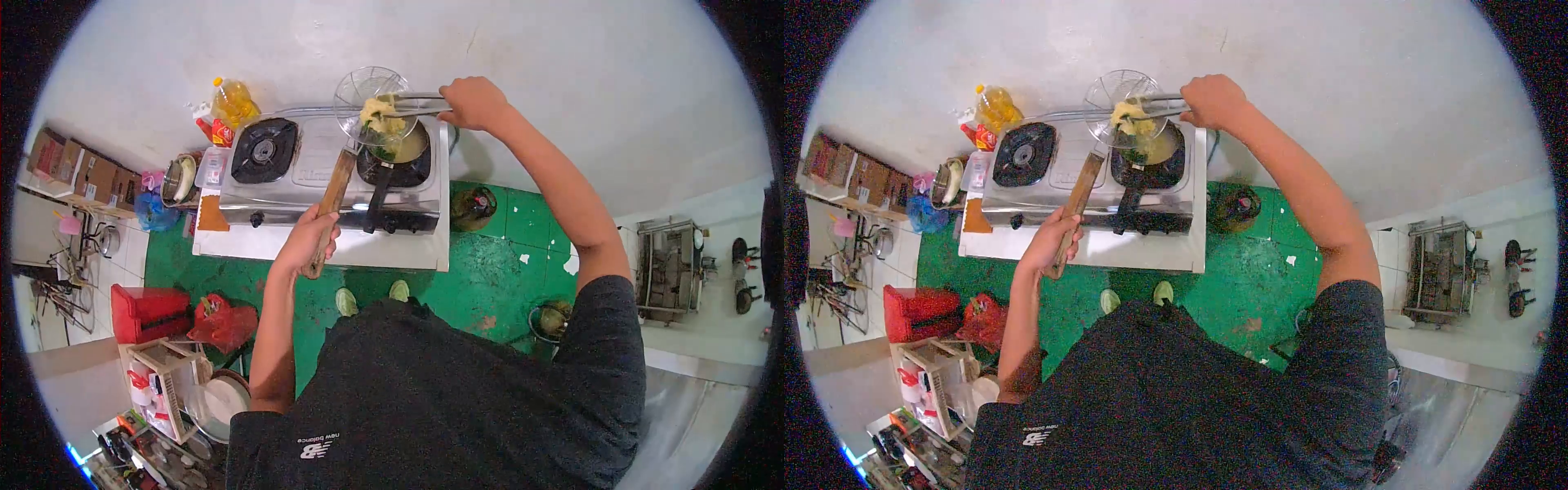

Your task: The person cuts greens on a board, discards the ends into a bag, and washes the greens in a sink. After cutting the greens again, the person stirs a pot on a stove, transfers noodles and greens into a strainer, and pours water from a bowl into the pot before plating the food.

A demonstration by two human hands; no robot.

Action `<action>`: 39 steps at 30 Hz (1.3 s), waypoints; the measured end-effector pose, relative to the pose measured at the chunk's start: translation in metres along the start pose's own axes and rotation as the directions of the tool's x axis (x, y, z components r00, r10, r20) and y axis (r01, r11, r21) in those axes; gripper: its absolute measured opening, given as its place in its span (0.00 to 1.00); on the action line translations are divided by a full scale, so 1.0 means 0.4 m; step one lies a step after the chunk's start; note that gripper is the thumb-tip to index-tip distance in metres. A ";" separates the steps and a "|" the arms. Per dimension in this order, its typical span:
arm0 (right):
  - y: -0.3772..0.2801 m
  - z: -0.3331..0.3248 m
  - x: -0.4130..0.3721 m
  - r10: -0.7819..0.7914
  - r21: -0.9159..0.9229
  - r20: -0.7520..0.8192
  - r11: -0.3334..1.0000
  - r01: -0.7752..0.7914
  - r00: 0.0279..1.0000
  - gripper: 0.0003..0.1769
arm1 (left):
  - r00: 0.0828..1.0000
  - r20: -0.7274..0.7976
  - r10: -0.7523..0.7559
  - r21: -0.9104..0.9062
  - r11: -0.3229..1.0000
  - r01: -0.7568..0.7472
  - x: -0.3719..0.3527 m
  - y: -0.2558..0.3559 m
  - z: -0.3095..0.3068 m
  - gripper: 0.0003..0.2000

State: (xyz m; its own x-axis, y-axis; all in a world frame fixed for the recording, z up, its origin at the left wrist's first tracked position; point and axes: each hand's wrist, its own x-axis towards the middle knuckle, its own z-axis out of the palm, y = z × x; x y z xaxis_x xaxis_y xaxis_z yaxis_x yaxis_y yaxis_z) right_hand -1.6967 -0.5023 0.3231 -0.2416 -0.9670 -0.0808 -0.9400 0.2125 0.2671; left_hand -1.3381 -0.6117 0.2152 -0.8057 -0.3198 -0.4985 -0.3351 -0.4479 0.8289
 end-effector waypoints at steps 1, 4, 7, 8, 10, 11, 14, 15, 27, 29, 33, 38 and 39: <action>0.005 -0.005 -0.003 -0.006 -0.017 -0.043 1.000 0.005 0.999 0.24 | 1.000 -0.020 0.002 -0.002 1.000 -0.002 0.001 0.000 0.004 0.07; 0.026 -0.019 -0.008 -0.021 -0.042 -0.057 0.999 0.019 0.998 0.24 | 0.999 -0.036 0.001 0.002 1.000 -0.001 0.006 -0.007 0.002 0.07; 0.043 -0.031 -0.028 0.011 -0.042 -0.040 0.999 -0.012 0.999 0.25 | 1.000 -0.025 0.004 0.002 1.000 -0.004 0.020 -0.024 -0.008 0.07; 0.050 -0.027 -0.036 0.011 -0.041 -0.039 0.999 -0.013 0.999 0.25 | 1.000 -0.020 0.012 -0.004 1.000 -0.012 0.024 -0.030 -0.011 0.07; 0.065 -0.017 -0.056 0.059 0.021 -0.027 0.998 -0.059 0.998 0.27 | 1.000 -0.028 0.004 -0.004 1.000 -0.004 0.023 -0.024 -0.005 0.07; 0.073 -0.013 -0.069 0.059 0.023 -0.027 0.998 -0.058 0.998 0.27 | 0.999 -0.037 -0.004 -0.004 1.000 0.004 0.020 -0.020 0.000 0.07; 0.103 0.001 -0.114 0.153 0.198 0.080 0.966 -0.166 0.985 0.31 | 0.999 -0.047 0.001 -0.024 1.000 -0.002 0.014 -0.004 0.011 0.07; 0.114 0.011 -0.134 0.158 0.260 0.108 0.949 -0.181 0.982 0.31 | 0.999 -0.050 0.001 -0.025 1.000 -0.002 0.013 -0.001 0.012 0.07; 0.046 0.239 -0.091 0.111 0.387 0.244 0.900 -0.201 0.964 0.31 | 0.997 -0.067 0.034 0.018 0.999 -0.033 0.011 0.062 0.025 0.07; 0.042 0.285 -0.068 0.069 0.422 0.200 0.894 -0.149 0.977 0.30 | 0.998 -0.059 0.029 0.031 0.999 -0.027 0.009 0.066 0.027 0.07; 0.057 0.248 -0.100 0.083 0.396 0.229 0.902 -0.171 0.970 0.27 | 0.999 -0.027 0.034 0.025 0.999 -0.033 0.017 0.056 0.019 0.07; 0.105 0.046 -0.151 0.075 0.392 0.309 0.898 -0.199 0.948 0.23 | 0.997 -0.064 0.034 0.035 0.999 -0.032 0.033 0.034 0.015 0.07; 0.125 0.055 -0.151 0.077 0.389 0.309 0.899 -0.200 0.948 0.23 | 0.997 -0.061 0.036 0.033 0.999 -0.034 0.035 0.032 0.014 0.07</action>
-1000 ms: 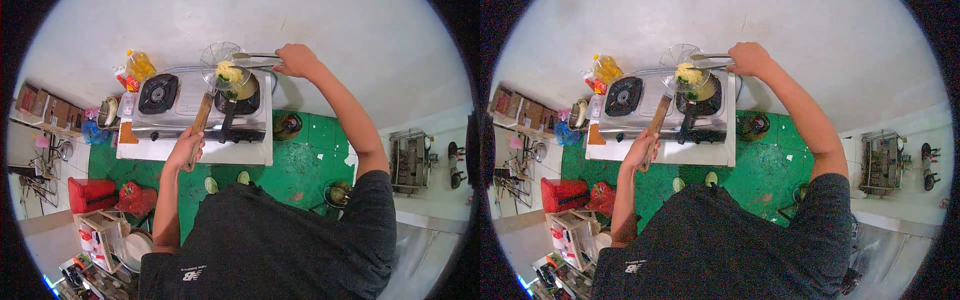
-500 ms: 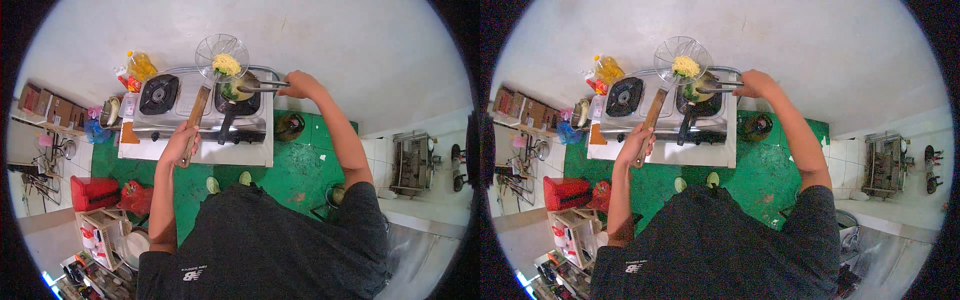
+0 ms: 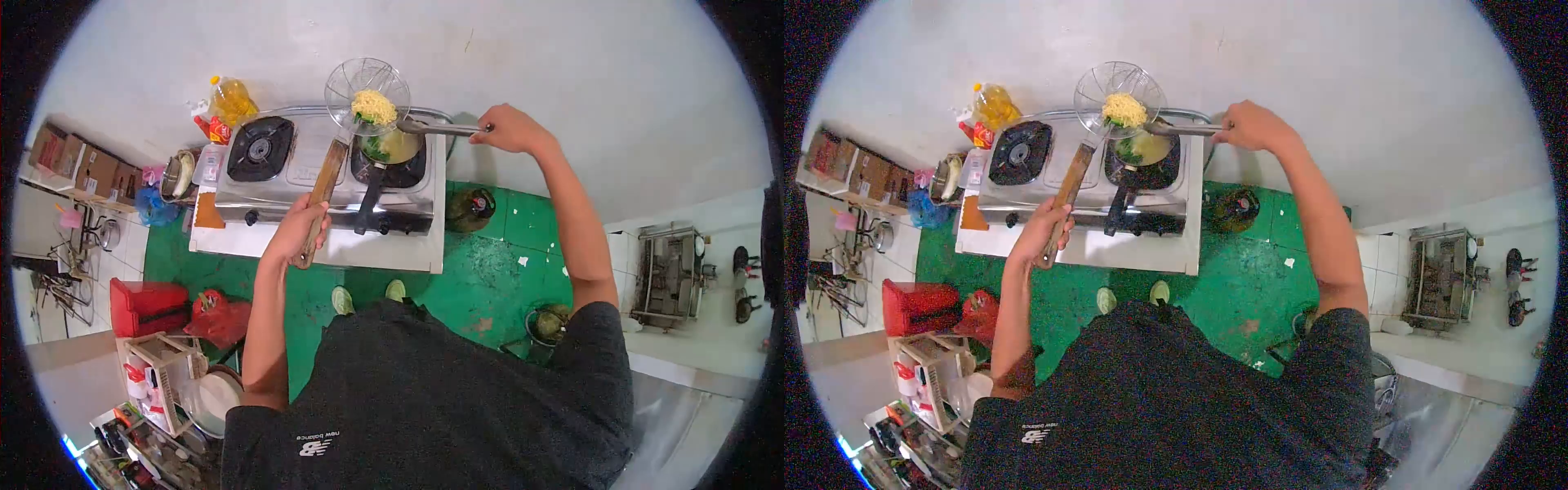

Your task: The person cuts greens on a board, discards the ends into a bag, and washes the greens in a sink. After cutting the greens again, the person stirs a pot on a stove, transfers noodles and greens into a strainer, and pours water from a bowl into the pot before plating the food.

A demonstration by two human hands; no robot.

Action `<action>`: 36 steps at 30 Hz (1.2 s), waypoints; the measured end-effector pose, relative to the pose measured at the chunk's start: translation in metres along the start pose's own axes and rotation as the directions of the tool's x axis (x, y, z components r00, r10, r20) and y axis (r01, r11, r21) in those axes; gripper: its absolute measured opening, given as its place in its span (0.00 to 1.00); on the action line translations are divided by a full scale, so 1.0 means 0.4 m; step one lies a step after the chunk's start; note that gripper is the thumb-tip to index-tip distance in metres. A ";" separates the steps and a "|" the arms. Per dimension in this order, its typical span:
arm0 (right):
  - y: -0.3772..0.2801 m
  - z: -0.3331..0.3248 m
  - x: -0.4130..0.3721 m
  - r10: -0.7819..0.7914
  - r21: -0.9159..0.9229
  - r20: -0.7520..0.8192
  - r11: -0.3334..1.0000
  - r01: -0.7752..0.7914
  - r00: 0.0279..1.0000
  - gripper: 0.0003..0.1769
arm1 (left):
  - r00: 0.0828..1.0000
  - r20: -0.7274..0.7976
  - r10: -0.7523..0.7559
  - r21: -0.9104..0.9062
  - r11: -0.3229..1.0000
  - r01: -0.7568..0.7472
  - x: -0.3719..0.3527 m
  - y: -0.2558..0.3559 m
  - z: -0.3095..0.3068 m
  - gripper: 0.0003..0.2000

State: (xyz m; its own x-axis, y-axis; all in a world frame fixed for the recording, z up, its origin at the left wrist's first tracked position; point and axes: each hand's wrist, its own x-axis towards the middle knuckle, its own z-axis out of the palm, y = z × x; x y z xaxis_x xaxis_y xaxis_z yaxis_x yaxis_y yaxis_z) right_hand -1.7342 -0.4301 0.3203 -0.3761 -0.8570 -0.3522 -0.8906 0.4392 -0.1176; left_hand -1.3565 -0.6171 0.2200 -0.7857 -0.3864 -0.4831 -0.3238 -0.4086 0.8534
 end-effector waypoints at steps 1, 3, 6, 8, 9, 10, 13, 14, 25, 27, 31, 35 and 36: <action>0.029 -0.004 0.008 -0.113 0.012 -0.135 0.993 0.115 0.984 0.23 | 1.000 0.013 0.007 -0.003 1.000 -0.007 0.002 -0.001 0.000 0.07; 0.048 -0.022 0.012 -0.219 0.004 -0.270 0.973 0.229 0.938 0.23 | 0.999 0.028 0.016 -0.007 1.000 -0.016 0.005 -0.009 0.001 0.07; 0.002 -0.125 0.005 -0.087 -0.010 -0.152 0.996 0.087 0.985 0.26 | 1.000 0.014 -0.001 -0.021 1.000 0.001 0.007 -0.018 -0.001 0.07; -0.009 -0.152 0.012 -0.135 -0.017 -0.228 0.991 0.135 0.964 0.25 | 0.999 0.032 0.018 -0.032 0.999 -0.017 0.004 -0.020 0.004 0.07; -0.011 -0.160 0.019 -0.180 -0.025 -0.304 0.983 0.181 0.936 0.25 | 0.999 0.031 0.018 -0.033 0.999 -0.017 0.000 -0.018 0.009 0.07; -0.014 -0.171 0.038 -0.194 -0.081 -0.302 0.981 0.177 0.933 0.26 | 1.000 0.029 0.009 -0.028 1.000 -0.008 -0.005 -0.014 0.014 0.07; -0.042 -0.198 0.061 -0.151 -0.045 -0.306 0.989 0.144 0.940 0.25 | 1.000 0.025 0.004 -0.024 1.000 -0.003 -0.001 -0.028 0.020 0.07; -0.053 -0.205 0.071 -0.153 -0.044 -0.306 0.988 0.147 0.940 0.25 | 1.000 0.027 0.001 -0.023 1.000 -0.001 0.000 -0.035 0.020 0.07; -0.096 -0.183 0.159 -0.206 -0.377 -0.389 0.925 0.048 0.898 0.23 | 0.999 0.045 -0.024 -0.020 0.999 0.025 -0.028 -0.023 0.032 0.09; -0.088 -0.199 0.168 -0.226 -0.388 -0.405 0.920 0.057 0.886 0.23 | 0.999 0.041 -0.028 -0.024 0.999 0.029 -0.028 -0.026 0.032 0.09; -0.098 -0.264 0.138 -0.213 -0.374 -0.361 0.925 0.069 0.908 0.24 | 0.998 0.045 -0.041 -0.046 0.998 0.043 -0.013 -0.044 0.029 0.08; -0.108 -0.305 0.107 -0.251 -0.387 -0.442 0.920 0.069 0.861 0.24 | 0.998 0.036 -0.048 -0.058 0.997 0.050 -0.017 -0.041 0.038 0.07; -0.145 -0.330 0.072 -0.234 -0.375 -0.384 0.924 0.081 0.893 0.24 | 0.998 0.038 -0.048 -0.059 0.997 0.050 -0.016 -0.042 0.038 0.07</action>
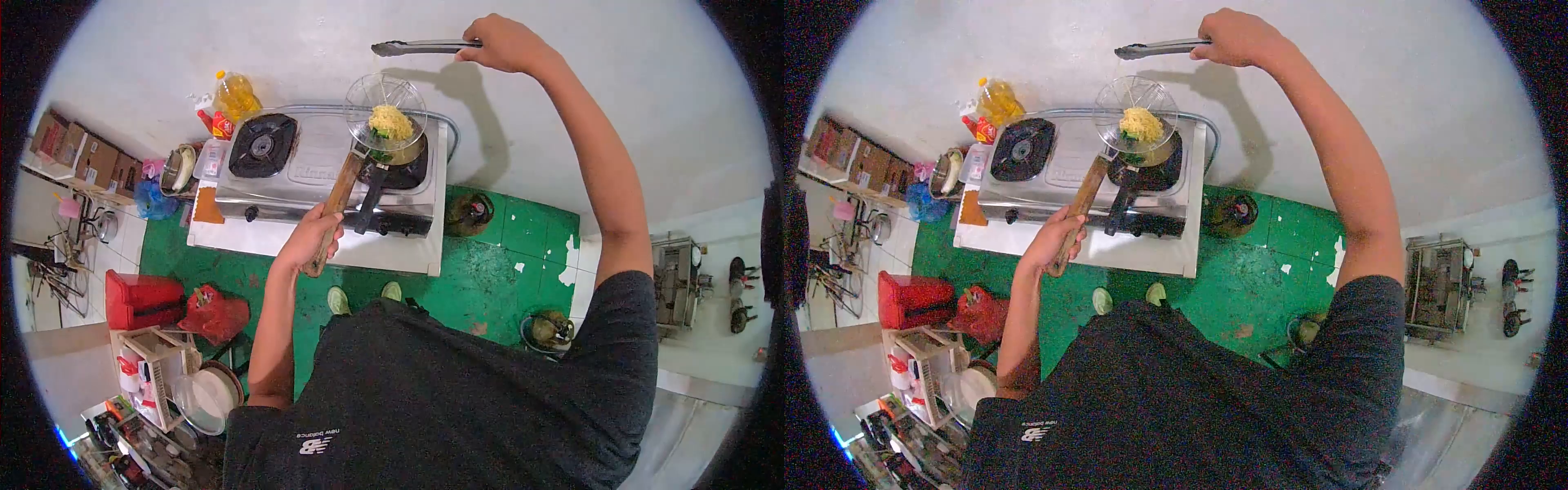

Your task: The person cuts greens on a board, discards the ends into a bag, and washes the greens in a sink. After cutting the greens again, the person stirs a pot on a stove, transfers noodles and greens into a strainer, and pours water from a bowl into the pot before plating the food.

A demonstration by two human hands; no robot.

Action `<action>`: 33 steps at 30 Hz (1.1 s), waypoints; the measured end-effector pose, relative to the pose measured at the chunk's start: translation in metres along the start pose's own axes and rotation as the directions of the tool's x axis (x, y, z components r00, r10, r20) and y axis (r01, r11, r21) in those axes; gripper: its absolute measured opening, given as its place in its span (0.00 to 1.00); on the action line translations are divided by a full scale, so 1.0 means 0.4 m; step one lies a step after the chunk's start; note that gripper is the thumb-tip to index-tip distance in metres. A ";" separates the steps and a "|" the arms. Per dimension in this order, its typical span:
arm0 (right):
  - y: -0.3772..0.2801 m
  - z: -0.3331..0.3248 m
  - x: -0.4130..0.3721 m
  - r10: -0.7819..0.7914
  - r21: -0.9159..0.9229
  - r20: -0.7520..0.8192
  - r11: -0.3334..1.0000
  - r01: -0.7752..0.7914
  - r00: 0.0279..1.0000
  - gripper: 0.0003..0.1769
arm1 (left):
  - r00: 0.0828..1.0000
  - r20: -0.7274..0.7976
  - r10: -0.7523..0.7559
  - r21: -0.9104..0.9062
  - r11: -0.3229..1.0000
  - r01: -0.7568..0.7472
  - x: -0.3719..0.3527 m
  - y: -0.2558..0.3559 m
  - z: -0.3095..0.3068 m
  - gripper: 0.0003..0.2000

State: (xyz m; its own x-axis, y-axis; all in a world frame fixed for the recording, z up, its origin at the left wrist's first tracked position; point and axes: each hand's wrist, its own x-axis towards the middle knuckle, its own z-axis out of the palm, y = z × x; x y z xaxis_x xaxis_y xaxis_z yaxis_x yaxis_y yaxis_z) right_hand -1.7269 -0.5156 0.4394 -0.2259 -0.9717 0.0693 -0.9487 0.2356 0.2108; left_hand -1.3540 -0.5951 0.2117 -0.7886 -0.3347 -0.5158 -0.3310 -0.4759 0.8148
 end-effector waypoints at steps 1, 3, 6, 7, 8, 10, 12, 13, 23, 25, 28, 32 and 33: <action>-0.015 -0.025 -0.008 -0.005 0.016 0.068 1.000 0.004 0.998 0.24 | 1.000 -0.005 0.000 0.003 1.000 0.000 0.001 -0.001 0.000 0.07; 0.001 0.010 -0.007 -0.021 -0.017 0.021 1.000 0.021 1.000 0.23 | 1.000 -0.008 0.000 0.005 1.000 0.000 0.002 -0.001 0.002 0.07; -0.016 0.049 -0.022 -0.038 -0.092 0.024 0.995 0.040 0.999 0.22 | 1.000 -0.012 0.009 0.008 1.000 -0.009 0.001 0.000 0.004 0.07; -0.031 0.055 -0.031 -0.032 -0.134 0.074 0.990 0.042 0.997 0.22 | 1.000 -0.001 0.029 -0.003 1.000 -0.029 0.001 -0.002 0.003 0.08; -0.029 0.097 -0.028 -0.030 -0.180 0.079 0.983 0.044 0.996 0.22 | 0.999 0.010 0.048 -0.013 0.999 -0.048 0.002 -0.003 0.002 0.08; -0.038 0.122 -0.041 -0.051 -0.164 0.100 0.984 0.067 0.994 0.22 | 0.998 0.021 0.051 -0.021 0.999 -0.050 0.003 -0.002 -0.001 0.08; -0.046 0.148 -0.046 -0.058 -0.149 0.134 0.986 0.078 0.989 0.23 | 0.998 0.031 0.053 -0.029 0.998 -0.052 0.001 0.004 0.000 0.08; -0.046 0.157 -0.049 -0.057 -0.147 0.135 0.986 0.077 0.989 0.23 | 0.999 0.023 0.047 -0.024 0.999 -0.046 -0.005 0.011 0.005 0.08; -0.030 0.132 -0.155 0.062 -0.135 0.112 0.990 -0.047 0.992 0.28 | 0.999 0.003 0.032 0.001 0.999 -0.032 -0.002 0.023 0.006 0.08; -0.016 0.143 -0.193 0.096 -0.087 0.088 0.992 -0.089 0.991 0.29 | 0.999 -0.002 0.037 0.005 0.999 -0.037 -0.008 0.039 0.009 0.08; -0.034 0.164 -0.255 0.158 0.082 0.283 0.979 -0.188 0.946 0.30 | 0.998 -0.003 0.056 0.008 0.998 -0.056 -0.002 0.046 0.002 0.08; -0.066 0.287 -0.288 0.158 0.192 0.396 0.949 -0.250 0.905 0.30 | 0.997 -0.025 0.067 0.016 0.998 -0.066 -0.008 0.066 0.010 0.09; -0.073 0.323 -0.287 0.174 0.199 0.379 0.944 -0.263 0.909 0.30 | 0.998 -0.023 0.065 0.021 0.998 -0.064 -0.008 0.069 0.011 0.09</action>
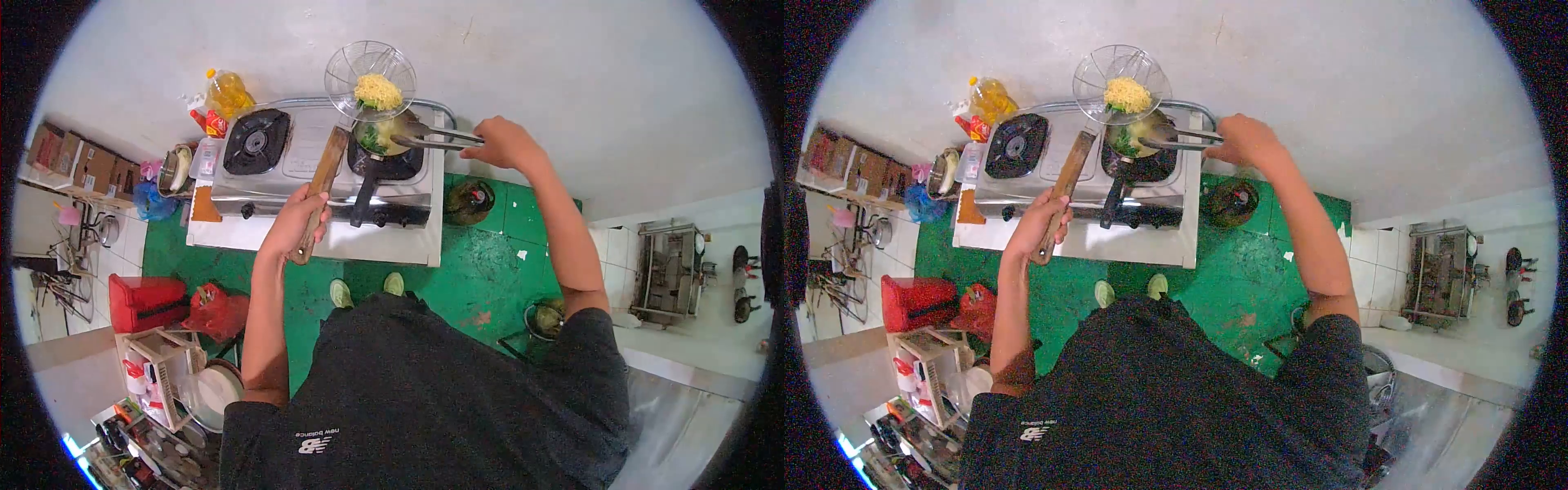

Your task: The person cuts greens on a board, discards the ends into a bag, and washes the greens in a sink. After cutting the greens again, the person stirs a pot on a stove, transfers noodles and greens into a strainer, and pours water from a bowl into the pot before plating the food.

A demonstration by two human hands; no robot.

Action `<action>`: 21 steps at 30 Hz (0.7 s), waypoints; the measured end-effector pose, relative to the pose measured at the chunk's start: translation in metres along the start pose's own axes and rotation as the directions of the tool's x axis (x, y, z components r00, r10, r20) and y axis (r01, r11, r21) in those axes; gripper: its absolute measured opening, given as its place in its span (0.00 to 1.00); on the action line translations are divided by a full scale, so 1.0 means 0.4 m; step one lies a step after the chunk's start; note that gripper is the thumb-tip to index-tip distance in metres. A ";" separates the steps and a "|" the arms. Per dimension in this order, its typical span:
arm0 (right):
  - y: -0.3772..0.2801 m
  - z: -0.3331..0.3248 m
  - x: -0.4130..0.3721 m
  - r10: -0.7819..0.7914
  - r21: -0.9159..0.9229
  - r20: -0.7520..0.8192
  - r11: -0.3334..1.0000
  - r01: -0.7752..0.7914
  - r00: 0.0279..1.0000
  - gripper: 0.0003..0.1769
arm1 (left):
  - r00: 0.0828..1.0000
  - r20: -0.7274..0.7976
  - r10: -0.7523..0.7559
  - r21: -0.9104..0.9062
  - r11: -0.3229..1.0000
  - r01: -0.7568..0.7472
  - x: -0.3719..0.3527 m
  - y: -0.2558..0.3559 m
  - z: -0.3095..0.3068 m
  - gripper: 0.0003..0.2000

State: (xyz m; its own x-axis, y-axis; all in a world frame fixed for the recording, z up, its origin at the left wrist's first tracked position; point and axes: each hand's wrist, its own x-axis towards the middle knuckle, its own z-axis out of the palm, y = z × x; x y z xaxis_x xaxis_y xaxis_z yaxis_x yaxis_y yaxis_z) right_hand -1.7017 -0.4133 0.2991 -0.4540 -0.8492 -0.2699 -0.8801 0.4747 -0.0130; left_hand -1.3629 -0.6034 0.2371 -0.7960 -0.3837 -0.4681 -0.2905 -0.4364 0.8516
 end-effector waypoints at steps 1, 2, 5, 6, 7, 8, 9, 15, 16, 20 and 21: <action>-0.002 0.025 0.017 0.012 0.012 -0.005 1.000 -0.012 1.000 0.29 | 1.000 -0.003 -0.002 0.003 1.000 0.002 0.000 0.003 0.001 0.08; -0.002 0.047 0.029 0.015 0.018 -0.007 1.000 -0.015 1.000 0.29 | 1.000 -0.006 -0.005 0.006 1.000 0.005 0.000 0.005 0.001 0.08; -0.016 0.066 0.045 -0.034 0.044 -0.068 0.998 0.037 0.997 0.27 | 1.000 -0.002 -0.015 0.009 1.000 0.015 0.002 0.007 0.001 0.07; -0.020 0.065 0.046 -0.036 0.068 -0.057 0.997 0.040 0.998 0.26 | 1.000 -0.003 -0.016 0.008 1.000 0.016 0.002 0.007 0.001 0.07; -0.023 0.064 0.047 -0.038 0.090 -0.046 0.995 0.042 0.998 0.26 | 1.000 0.009 -0.010 0.016 1.000 0.010 0.002 0.008 0.001 0.07; -0.024 0.058 0.044 -0.040 0.087 -0.046 0.995 0.044 0.998 0.26 | 1.000 0.022 -0.002 0.024 1.000 0.001 0.003 0.008 0.000 0.07; -0.028 0.043 0.034 -0.027 0.061 -0.020 0.998 0.028 0.999 0.25 | 1.000 0.021 -0.001 0.020 1.000 0.001 0.004 0.007 0.000 0.07; -0.031 -0.035 -0.037 -0.009 0.013 -0.063 1.000 0.010 0.998 0.21 | 1.000 0.011 0.006 0.004 1.000 -0.006 0.016 -0.010 -0.012 0.06; -0.030 -0.055 -0.046 -0.031 0.010 -0.087 0.999 0.032 0.996 0.21 | 1.000 0.017 0.004 0.016 1.000 -0.004 0.019 -0.014 -0.017 0.06; -0.018 -0.120 -0.064 -0.055 0.014 -0.162 0.998 0.059 0.985 0.22 | 1.000 0.029 -0.005 0.017 1.000 0.005 0.020 -0.024 -0.025 0.06; -0.021 -0.141 -0.069 -0.054 0.022 -0.166 0.998 0.058 0.985 0.22 | 1.000 0.029 -0.004 0.014 1.000 0.003 0.021 -0.027 -0.025 0.06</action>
State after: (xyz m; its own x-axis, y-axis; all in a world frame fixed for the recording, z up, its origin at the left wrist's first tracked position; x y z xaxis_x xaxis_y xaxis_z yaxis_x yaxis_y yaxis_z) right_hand -1.6897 -0.4069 0.3608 -0.4227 -0.9001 -0.1057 -0.9017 0.4294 -0.0504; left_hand -1.3610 -0.6101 0.2215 -0.8098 -0.3586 -0.4643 -0.3004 -0.4264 0.8532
